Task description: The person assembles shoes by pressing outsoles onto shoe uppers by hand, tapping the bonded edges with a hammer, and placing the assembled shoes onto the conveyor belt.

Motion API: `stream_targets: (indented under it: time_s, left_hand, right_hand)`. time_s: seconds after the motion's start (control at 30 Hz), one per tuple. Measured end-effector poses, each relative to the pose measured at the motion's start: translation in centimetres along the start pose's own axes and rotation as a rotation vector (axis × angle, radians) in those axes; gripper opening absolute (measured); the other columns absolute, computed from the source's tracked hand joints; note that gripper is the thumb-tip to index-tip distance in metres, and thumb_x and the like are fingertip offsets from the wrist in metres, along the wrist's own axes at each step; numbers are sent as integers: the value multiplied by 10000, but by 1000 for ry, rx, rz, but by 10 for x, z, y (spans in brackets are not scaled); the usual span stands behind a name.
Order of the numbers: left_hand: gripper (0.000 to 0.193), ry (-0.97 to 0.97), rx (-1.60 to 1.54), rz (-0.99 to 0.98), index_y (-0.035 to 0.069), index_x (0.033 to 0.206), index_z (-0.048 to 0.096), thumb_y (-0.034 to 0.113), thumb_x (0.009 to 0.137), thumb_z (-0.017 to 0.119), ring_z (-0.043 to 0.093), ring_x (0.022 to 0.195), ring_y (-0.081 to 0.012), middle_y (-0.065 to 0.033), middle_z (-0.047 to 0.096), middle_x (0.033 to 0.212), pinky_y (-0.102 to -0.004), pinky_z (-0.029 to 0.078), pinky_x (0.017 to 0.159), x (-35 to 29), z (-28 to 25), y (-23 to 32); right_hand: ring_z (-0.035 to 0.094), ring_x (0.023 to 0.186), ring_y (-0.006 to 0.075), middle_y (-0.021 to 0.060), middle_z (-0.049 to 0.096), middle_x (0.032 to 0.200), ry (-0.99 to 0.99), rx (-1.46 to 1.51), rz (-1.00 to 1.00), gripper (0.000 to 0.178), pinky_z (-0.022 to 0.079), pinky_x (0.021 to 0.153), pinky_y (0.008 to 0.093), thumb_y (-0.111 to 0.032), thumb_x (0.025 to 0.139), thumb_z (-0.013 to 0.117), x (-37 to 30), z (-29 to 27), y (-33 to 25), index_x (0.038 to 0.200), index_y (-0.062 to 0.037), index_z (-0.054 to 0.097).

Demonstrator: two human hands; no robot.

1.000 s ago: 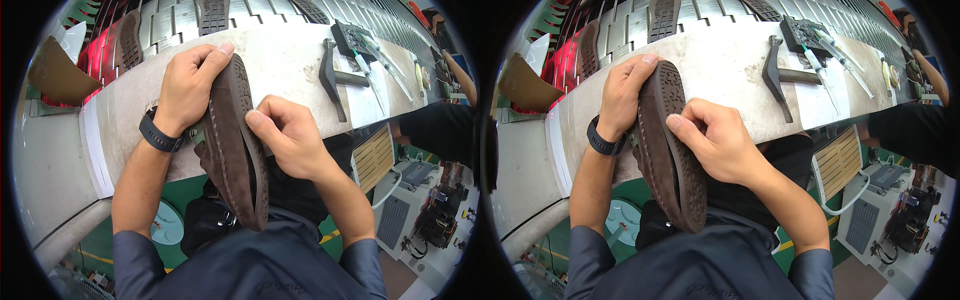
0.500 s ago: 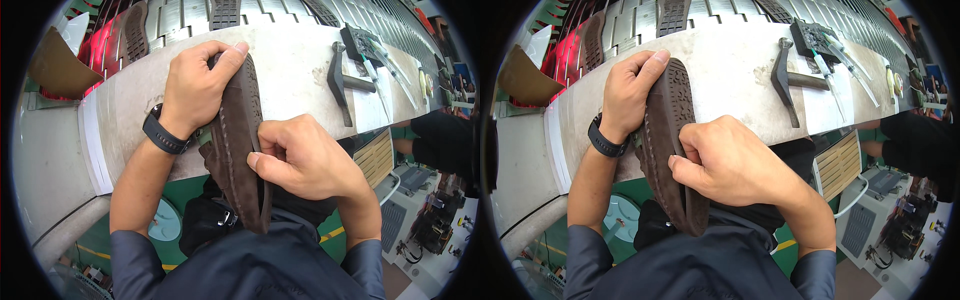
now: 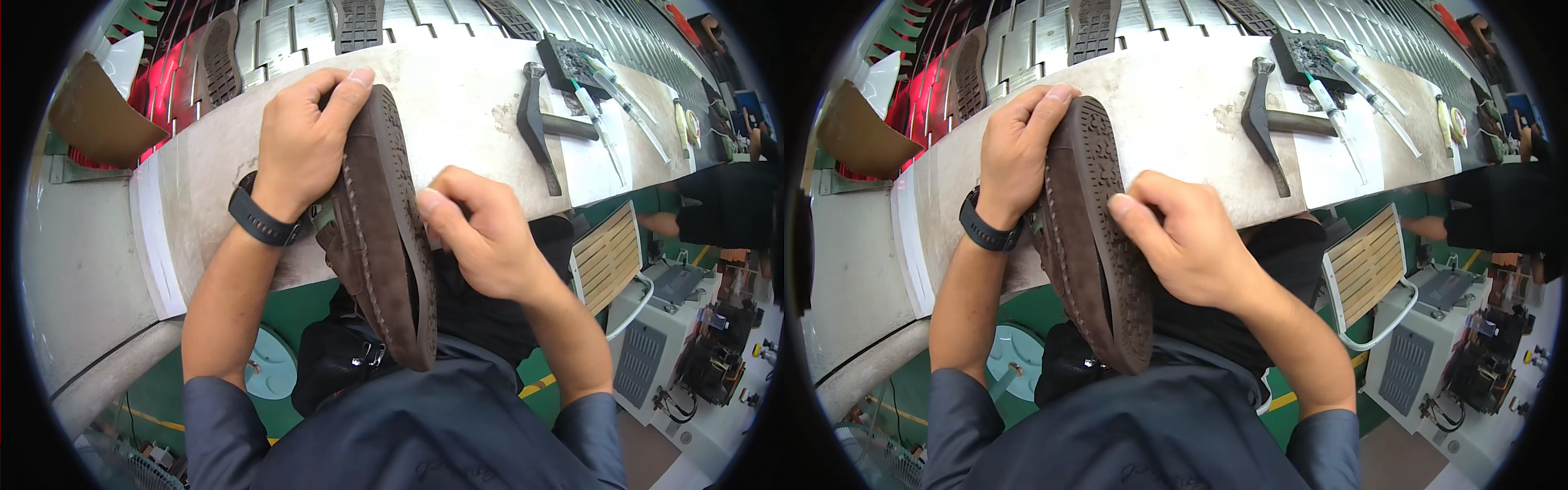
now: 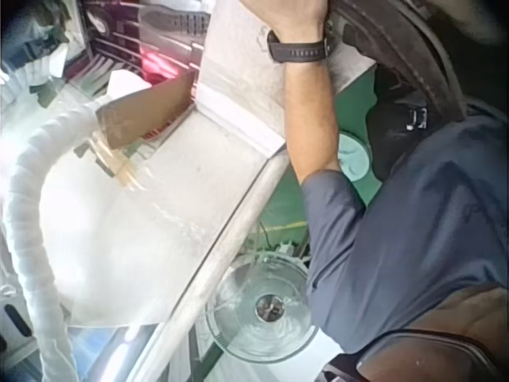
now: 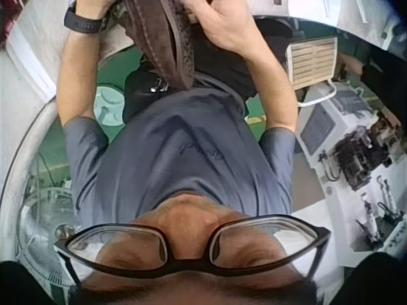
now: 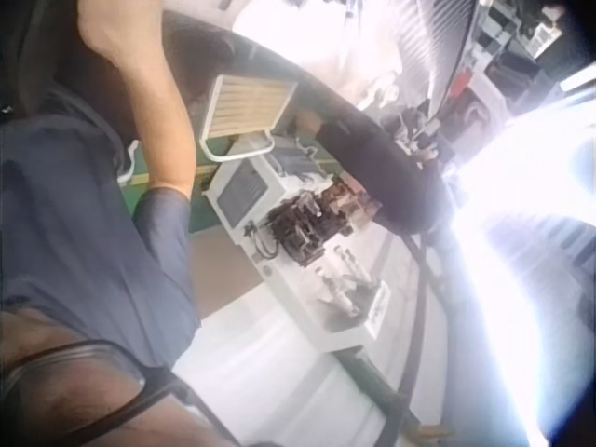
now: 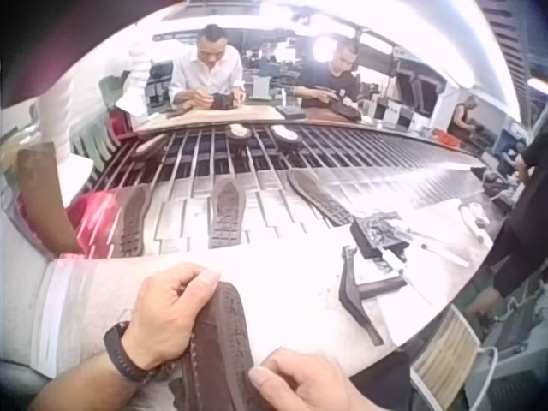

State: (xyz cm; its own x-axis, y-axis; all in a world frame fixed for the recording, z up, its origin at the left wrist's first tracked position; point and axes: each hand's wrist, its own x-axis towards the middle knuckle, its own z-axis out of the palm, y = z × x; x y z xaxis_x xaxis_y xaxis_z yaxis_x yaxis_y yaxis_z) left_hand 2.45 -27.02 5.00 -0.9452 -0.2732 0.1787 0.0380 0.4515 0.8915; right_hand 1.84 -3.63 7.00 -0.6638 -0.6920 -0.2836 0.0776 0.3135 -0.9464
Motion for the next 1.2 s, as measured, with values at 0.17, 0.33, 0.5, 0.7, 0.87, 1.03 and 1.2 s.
stream_targets:
  time_s: [0.17,0.33,0.5,0.7,0.87,1.03,1.2]
  left_hand:
    - [578,-64,246,362,-67,1464,574,271,1011,692,519,1424,-438,-308,558,1505,-464,387,1199,-46,-11,12]
    - [746,-203,119,361,-53,1544,523,474,1023,608,315,1583,-512,-319,362,1687,-614,210,1272,-107,-11,20]
    - [736,-54,105,339,-31,1526,563,504,1020,537,307,1591,-504,-325,372,1681,-646,134,1273,-123,9,6]
    - [699,-8,96,366,-28,1450,629,510,1018,517,375,1556,-503,-322,410,1661,-645,163,1266,-123,10,3]
    - [685,5,85,367,-12,1435,646,516,1018,519,400,1539,-504,-324,431,1646,-642,179,1261,-120,13,0]
    - [664,18,82,372,-7,1419,659,503,1017,521,411,1531,-503,-328,444,1635,-631,189,1260,-122,11,-1]
    - [631,-18,109,384,-3,1417,662,459,1011,522,417,1530,-498,-324,447,1636,-627,199,1259,-120,8,0]
  right_hand:
    - [685,1110,377,204,703,1212,701,-840,-569,254,541,990,421,32,967,603,-13,-68,33,1199,2,703]
    - [597,1341,366,191,630,1443,446,-970,-351,570,467,1147,419,81,935,586,-12,-133,32,1461,-125,665]
    - [634,1130,379,188,652,1202,334,-1043,-323,552,523,984,468,100,838,616,-13,-110,26,1356,-74,689]
    - [661,773,248,118,696,903,300,-509,-595,426,524,677,358,-108,845,871,-72,-34,19,1237,-21,730]
    - [742,1129,441,305,698,1269,136,77,-564,432,637,950,467,-195,857,894,-117,7,9,1193,30,743]
    - [745,1151,450,291,727,1228,57,67,-534,401,644,959,478,-123,833,891,-107,16,6,1149,67,735]
    - [789,1069,359,229,780,1107,-112,-90,-527,341,661,938,407,-49,792,874,-77,-9,-16,1094,57,754]
